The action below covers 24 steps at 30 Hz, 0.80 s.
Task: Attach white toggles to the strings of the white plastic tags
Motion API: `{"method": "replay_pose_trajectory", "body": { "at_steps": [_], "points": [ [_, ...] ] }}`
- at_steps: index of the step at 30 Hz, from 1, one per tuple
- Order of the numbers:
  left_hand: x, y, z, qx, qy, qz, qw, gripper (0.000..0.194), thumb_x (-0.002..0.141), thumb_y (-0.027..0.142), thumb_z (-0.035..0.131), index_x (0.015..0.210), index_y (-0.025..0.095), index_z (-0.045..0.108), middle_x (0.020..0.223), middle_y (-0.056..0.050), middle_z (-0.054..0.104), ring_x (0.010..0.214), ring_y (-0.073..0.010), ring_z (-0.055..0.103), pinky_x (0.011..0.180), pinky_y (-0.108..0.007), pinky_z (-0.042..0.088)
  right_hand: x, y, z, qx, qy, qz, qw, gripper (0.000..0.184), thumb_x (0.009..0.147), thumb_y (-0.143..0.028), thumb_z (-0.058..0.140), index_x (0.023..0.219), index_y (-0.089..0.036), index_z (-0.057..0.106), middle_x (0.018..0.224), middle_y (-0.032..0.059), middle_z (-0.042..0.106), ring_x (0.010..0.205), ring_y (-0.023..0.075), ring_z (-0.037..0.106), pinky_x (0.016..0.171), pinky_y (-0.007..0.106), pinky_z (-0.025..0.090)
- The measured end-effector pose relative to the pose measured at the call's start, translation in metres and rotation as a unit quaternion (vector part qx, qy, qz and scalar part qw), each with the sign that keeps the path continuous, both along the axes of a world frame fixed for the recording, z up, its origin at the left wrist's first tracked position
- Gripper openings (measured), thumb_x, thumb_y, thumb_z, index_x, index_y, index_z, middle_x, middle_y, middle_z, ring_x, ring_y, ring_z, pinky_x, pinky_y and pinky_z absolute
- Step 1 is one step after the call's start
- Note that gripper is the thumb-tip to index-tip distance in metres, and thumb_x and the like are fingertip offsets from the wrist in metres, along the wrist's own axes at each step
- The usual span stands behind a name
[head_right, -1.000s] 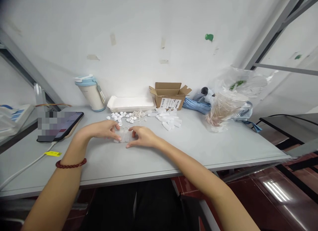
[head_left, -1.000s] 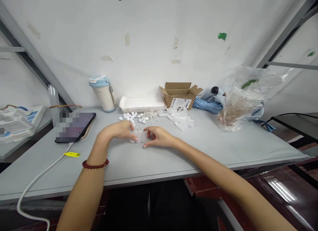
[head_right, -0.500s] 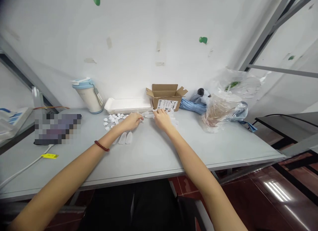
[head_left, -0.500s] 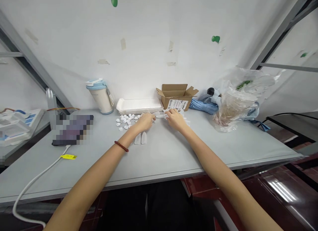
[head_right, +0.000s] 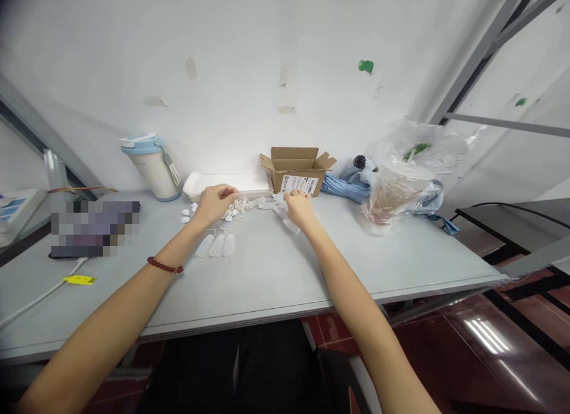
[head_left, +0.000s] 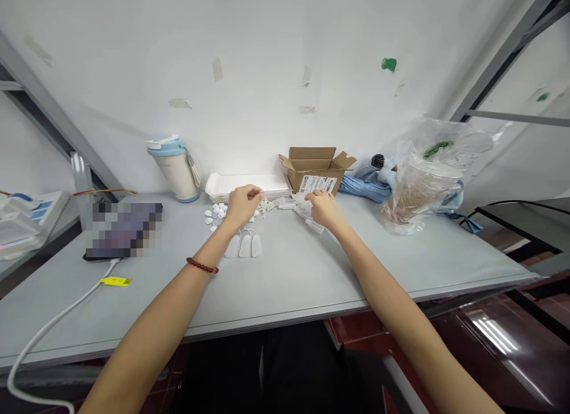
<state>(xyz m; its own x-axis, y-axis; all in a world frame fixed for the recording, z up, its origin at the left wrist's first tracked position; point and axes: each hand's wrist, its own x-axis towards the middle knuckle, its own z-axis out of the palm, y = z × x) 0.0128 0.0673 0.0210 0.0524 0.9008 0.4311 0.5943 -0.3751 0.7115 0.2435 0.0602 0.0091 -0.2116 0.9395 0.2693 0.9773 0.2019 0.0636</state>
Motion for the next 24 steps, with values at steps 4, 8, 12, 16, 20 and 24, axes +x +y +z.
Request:
{"method": "replay_pose_trajectory", "body": {
  "at_steps": [4, 8, 12, 16, 20, 24],
  "points": [
    [-0.018, -0.002, -0.003, -0.013, -0.044, 0.023, 0.999, 0.023, 0.071, 0.032, 0.058, 0.078, 0.013, 0.068, 0.078, -0.007, 0.070, 0.073, -0.0174, 0.062, 0.072, -0.028, 0.048, 0.004, 0.004, -0.003, -0.017, 0.024, 0.003, 1.000, 0.041, 0.077, 0.000, 0.043, 0.110, -0.015, 0.062, 0.114, 0.0125, 0.061, 0.109, 0.0274, 0.050, 0.082, 0.035, 0.037],
    [-0.024, -0.003, -0.009, -0.054, -0.074, 0.016, 0.996, 0.023, 0.066, 0.031, 0.061, 0.079, 0.013, 0.066, 0.077, -0.006, 0.069, 0.070, -0.0165, 0.062, 0.067, -0.028, 0.049, 0.004, 0.007, -0.007, -0.009, 0.034, 0.006, 0.999, 0.035, 0.080, -0.005, 0.047, 0.109, -0.015, 0.062, 0.114, 0.0130, 0.062, 0.110, 0.0273, 0.050, 0.084, 0.035, 0.038],
    [-0.023, -0.009, -0.009, -0.055, -0.109, -0.004, 0.992, 0.028, 0.063, 0.028, 0.066, 0.086, 0.014, 0.061, 0.068, -0.002, 0.066, 0.060, -0.0142, 0.060, 0.058, -0.025, 0.048, 0.003, 0.007, -0.009, -0.015, 0.035, -0.002, 0.999, 0.030, 0.082, -0.013, 0.050, 0.110, -0.013, 0.061, 0.112, 0.0143, 0.063, 0.110, 0.0271, 0.051, 0.085, 0.037, 0.037],
    [-0.017, -0.017, -0.005, -0.078, -0.154, -0.024, 0.985, 0.021, 0.063, 0.024, 0.067, 0.079, 0.016, 0.054, 0.056, 0.003, 0.060, 0.047, -0.0115, 0.055, 0.049, -0.023, 0.044, -0.005, 0.001, -0.005, 0.019, 0.037, 0.012, 0.999, 0.024, 0.083, -0.015, 0.052, 0.105, -0.012, 0.062, 0.110, 0.0157, 0.063, 0.108, 0.0283, 0.051, 0.086, 0.038, 0.037],
    [-0.011, -0.023, -0.003, -0.118, -0.218, -0.061, 0.967, 0.016, 0.066, 0.022, 0.066, 0.072, 0.015, 0.054, 0.055, 0.002, 0.059, 0.048, -0.0110, 0.056, 0.050, -0.024, 0.047, -0.029, -0.013, -0.004, 0.072, 0.134, 0.101, 0.983, 0.022, 0.084, -0.019, 0.053, 0.104, -0.012, 0.060, 0.103, 0.0142, 0.064, 0.101, 0.0264, 0.054, 0.085, 0.037, 0.038],
    [-0.005, -0.028, -0.002, -0.163, -0.260, -0.096, 0.947, 0.017, 0.066, 0.025, 0.069, 0.073, 0.012, 0.060, 0.061, -0.001, 0.063, 0.053, -0.0101, 0.058, 0.055, -0.024, 0.050, -0.059, -0.027, -0.014, 0.053, 0.279, 0.218, 0.934, 0.015, 0.084, -0.023, 0.054, 0.095, -0.015, 0.060, 0.088, 0.0075, 0.064, 0.083, 0.0182, 0.057, 0.077, 0.030, 0.043]
  ]
}}
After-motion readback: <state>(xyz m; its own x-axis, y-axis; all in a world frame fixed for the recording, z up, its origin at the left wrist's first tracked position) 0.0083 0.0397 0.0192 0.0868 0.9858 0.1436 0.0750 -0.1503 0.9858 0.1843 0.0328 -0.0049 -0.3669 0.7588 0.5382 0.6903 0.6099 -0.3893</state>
